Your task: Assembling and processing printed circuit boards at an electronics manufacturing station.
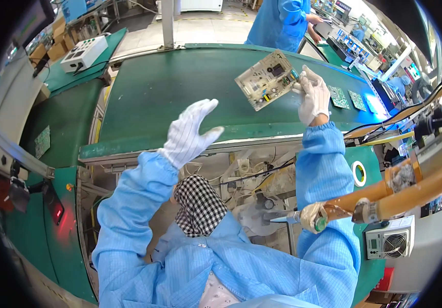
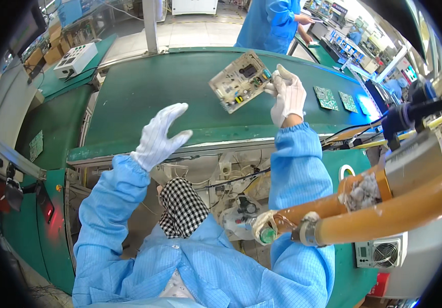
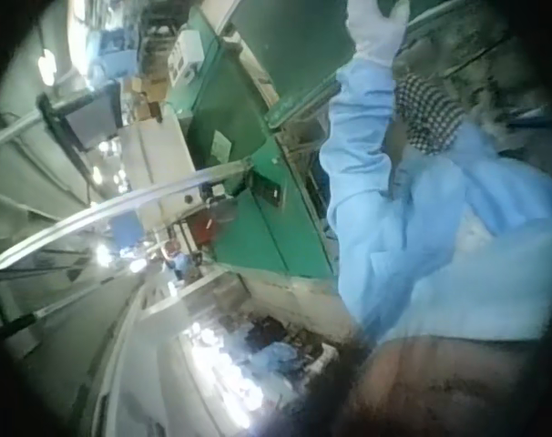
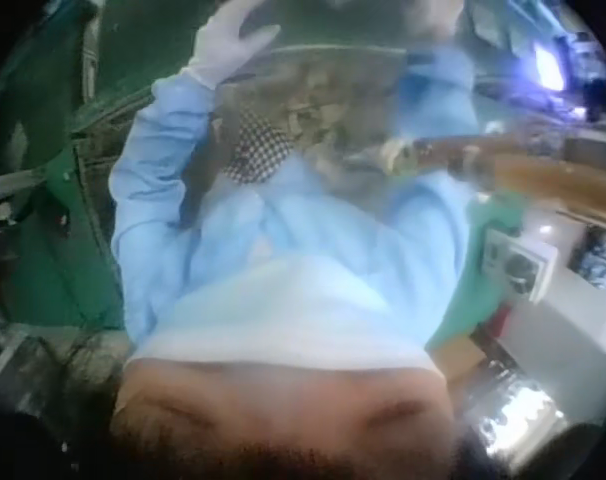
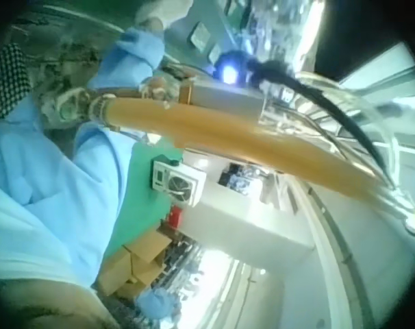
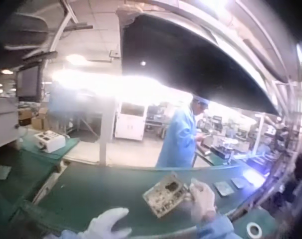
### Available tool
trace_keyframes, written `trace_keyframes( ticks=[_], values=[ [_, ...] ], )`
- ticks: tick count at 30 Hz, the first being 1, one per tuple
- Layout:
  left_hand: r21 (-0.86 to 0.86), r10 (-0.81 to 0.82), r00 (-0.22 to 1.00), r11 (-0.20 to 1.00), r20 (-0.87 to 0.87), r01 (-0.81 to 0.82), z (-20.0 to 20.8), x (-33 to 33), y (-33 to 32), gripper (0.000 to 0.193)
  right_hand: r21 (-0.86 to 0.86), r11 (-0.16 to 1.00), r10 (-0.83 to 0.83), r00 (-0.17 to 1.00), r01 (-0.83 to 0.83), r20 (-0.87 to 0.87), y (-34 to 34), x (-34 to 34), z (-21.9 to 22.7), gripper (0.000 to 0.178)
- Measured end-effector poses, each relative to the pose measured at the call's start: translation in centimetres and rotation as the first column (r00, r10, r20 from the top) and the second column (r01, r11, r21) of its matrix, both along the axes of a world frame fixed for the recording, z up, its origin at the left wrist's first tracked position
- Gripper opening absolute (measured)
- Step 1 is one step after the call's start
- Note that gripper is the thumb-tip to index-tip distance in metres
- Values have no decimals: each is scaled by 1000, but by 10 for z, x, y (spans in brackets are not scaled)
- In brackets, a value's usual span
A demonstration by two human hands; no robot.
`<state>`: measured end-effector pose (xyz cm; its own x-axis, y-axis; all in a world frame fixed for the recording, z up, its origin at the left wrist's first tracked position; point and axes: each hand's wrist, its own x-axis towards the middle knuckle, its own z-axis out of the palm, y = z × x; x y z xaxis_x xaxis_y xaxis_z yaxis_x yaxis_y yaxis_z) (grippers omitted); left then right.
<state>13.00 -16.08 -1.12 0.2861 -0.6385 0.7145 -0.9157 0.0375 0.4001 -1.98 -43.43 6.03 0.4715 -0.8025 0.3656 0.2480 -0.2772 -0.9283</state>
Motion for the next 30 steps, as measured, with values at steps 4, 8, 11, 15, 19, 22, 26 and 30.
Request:
trace_keyframes(
  ticks=[4, 8, 11, 15, 19, 22, 26, 30],
  values=[
    [33, -288, 705, 914, -648, 404, 9, -9, -3, 71, 190, 933, 263, 940, -305, 216, 32, -8, 1, 40],
    [-318, -513, 310, 802, -800, 507, 22, -31, -8, 61, 284, 835, 366, 861, -472, 355, 51, -14, -9, 41],
    [-503, -552, -38, 726, -833, 470, 32, -48, -9, 66, 286, 772, 419, 793, -567, 442, 63, -20, -15, 40],
    [-473, -484, -113, 734, -868, 487, 26, -51, -4, 66, 238, 904, 246, 888, -355, 388, 82, -24, -4, 39],
    [-109, -190, 857, 982, -478, 157, 16, -34, -4, 96, -64, 994, -84, 986, 94, 143, 88, -29, 35, 40],
    [-195, 126, 991, 972, -53, -134, 57, -28, -14, 102, -405, 910, -32, 990, 86, 138, 65, -14, 20, 28],
    [55, 200, 913, 971, 356, -234, 77, -39, -34, 92, -777, 627, -46, 998, 55, 34, 69, 10, -5, 28],
    [469, 135, 923, 829, 361, -305, 79, -32, -52, 52, -852, 521, -55, 994, -49, -91, 94, 17, -12, 33]
  ],
)
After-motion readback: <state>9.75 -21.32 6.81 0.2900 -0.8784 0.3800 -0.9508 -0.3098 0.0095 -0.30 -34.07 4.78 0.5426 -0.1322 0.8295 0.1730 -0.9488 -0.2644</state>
